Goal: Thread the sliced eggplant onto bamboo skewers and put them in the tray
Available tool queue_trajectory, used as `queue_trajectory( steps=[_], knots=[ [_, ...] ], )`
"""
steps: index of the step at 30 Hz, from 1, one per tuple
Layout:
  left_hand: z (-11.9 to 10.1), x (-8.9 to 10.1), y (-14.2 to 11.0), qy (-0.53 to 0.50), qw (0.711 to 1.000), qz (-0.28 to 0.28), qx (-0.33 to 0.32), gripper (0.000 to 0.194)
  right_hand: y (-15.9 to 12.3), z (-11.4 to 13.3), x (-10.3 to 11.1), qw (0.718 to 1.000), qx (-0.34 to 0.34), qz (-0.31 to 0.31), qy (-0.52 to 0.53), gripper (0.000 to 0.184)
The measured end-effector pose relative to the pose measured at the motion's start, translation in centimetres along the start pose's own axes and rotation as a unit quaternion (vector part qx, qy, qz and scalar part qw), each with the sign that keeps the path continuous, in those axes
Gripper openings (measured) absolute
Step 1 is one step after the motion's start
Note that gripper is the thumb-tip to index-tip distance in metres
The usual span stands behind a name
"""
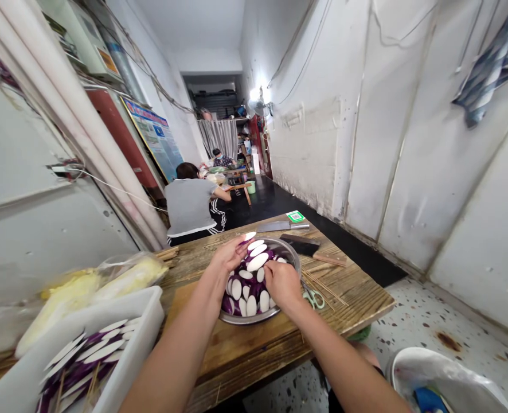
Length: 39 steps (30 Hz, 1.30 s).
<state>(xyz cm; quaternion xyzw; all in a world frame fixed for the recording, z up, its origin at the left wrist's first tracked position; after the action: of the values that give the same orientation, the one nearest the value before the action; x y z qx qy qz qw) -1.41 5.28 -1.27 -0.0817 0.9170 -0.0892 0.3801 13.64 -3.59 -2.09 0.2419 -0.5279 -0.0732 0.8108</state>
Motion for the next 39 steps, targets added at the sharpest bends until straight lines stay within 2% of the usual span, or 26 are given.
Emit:
queue_trajectory(
  steps=[4,8,12,14,19,22,28,33,37,39],
  knots=[
    [0.3,-0.1,0.2,0.002,1.000,0.005,0.014,0.006,-0.1,0.1,0.0,1.000,0.000,-0.003,-0.006,0.025],
    [0.7,-0.2,0.3,0.007,1.000,0.018,0.001,0.009,-0.1,0.1,0.0,1.000,-0.006,-0.010,0.007,0.027],
    [0.8,-0.3,0.2,0.012,0.998,0.044,0.033,0.002,-0.1,0.1,0.0,1.000,-0.008,-0.011,0.020,0.027],
    [0.7,-0.3,-0.1,0.015,0.997,0.052,0.047,0.006,0.0,0.0,0.0,0.999,-0.013,-0.014,0.028,0.027],
    [0.1,-0.7,-1.2,0.021,0.998,0.030,0.053,0.023,-0.1,-0.1,-0.2,0.998,-0.016,-0.030,0.053,0.027],
    [0.1,-0.8,-1.4,0.031,0.997,0.034,0.062,0.025,-0.2,-0.1,-0.2,0.998,-0.022,-0.035,0.056,0.028],
    [0.5,-0.8,-1.5,0.058,0.990,0.106,0.071,0.016,-0.2,-0.2,0.0,0.997,-0.027,-0.040,0.064,0.027],
    [0.7,-0.9,-1.6,0.052,0.987,0.127,0.080,0.020,-0.2,-0.3,-0.1,0.995,-0.031,-0.044,0.082,0.027],
    [1.1,-1.5,-2.4,0.053,0.971,0.181,0.148,0.027,0.2,-0.8,-0.2,0.986,-0.052,-0.069,0.141,0.027],
    [1.3,-1.7,-2.6,0.062,0.964,0.188,0.180,0.028,1.0,-1.0,-0.4,0.979,-0.075,-0.069,0.175,0.028]
  ],
)
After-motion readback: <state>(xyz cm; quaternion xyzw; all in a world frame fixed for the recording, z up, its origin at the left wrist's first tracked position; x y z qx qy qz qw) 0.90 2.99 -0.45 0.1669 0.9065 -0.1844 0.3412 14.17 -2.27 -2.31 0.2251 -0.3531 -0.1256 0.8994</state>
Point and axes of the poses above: each hand's wrist, its own y-axis towards the middle knuckle, its own x-axis out of the back of the hand, z = x × y, the point moved 2 cm from there along y, towards the middle knuckle, and after that the axes turned 11 degrees about -y, right-handed, at the moved point
